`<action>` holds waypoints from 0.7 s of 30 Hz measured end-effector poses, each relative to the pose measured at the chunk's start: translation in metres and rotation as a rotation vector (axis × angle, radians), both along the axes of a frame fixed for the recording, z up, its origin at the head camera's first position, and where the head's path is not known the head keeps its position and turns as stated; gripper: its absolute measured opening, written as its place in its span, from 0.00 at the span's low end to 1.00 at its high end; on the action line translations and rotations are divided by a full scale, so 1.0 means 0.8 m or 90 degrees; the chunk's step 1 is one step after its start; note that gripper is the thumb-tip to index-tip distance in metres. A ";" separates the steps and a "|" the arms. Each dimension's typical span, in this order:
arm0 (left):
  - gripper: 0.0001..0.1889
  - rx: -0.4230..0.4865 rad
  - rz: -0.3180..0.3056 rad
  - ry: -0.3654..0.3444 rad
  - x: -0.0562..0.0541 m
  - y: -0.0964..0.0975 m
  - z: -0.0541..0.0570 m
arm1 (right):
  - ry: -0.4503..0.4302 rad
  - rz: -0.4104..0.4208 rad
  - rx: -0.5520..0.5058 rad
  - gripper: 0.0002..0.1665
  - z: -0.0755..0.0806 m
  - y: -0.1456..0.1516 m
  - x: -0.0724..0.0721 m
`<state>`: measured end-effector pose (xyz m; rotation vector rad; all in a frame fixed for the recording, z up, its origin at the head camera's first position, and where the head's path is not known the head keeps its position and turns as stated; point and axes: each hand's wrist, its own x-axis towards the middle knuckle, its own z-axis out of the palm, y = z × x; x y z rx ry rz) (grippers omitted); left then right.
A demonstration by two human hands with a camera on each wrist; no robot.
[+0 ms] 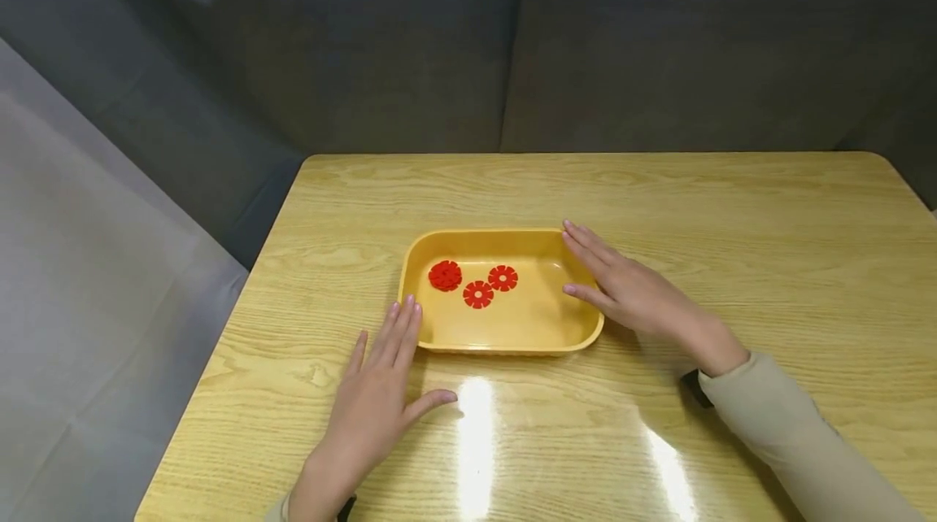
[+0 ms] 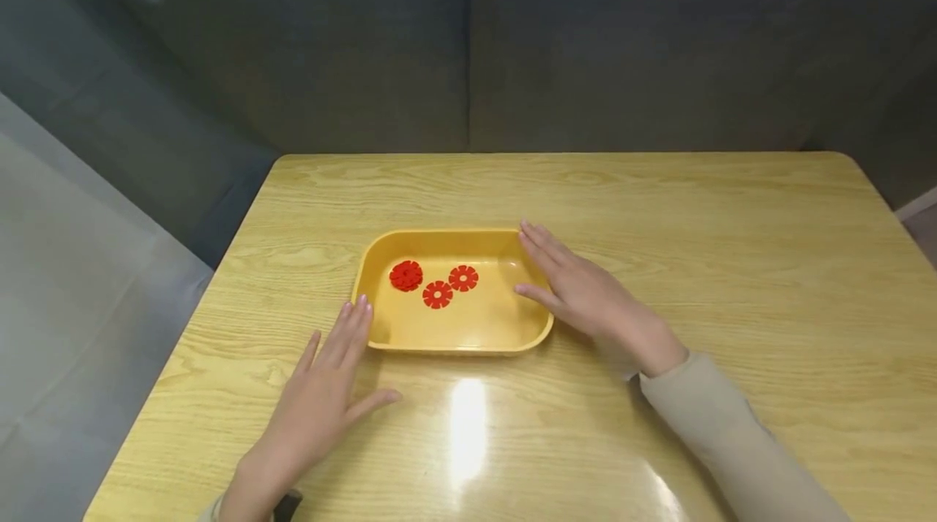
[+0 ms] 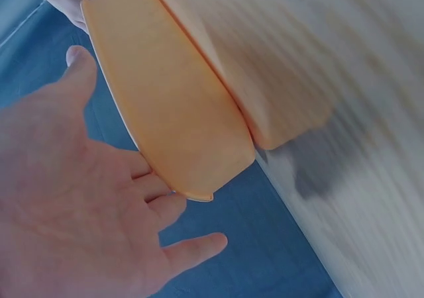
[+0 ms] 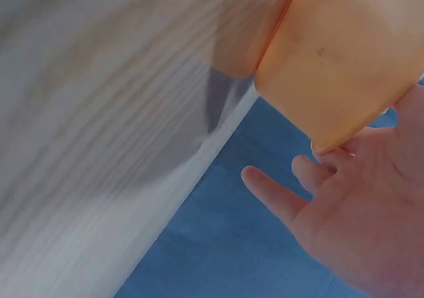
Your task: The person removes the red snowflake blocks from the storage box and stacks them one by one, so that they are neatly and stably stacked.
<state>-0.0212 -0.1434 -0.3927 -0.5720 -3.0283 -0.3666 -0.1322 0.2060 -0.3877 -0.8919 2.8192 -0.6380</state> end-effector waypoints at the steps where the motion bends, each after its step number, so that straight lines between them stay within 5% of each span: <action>1: 0.56 -0.001 -0.006 -0.001 0.000 0.001 0.000 | -0.002 0.000 0.002 0.43 0.000 0.001 -0.003; 12: 0.54 0.011 -0.033 0.002 -0.002 0.004 0.001 | -0.011 -0.003 0.000 0.43 0.002 0.008 -0.008; 21: 0.53 0.014 -0.032 -0.005 -0.001 0.007 0.004 | 0.046 0.007 0.001 0.43 0.003 0.010 -0.007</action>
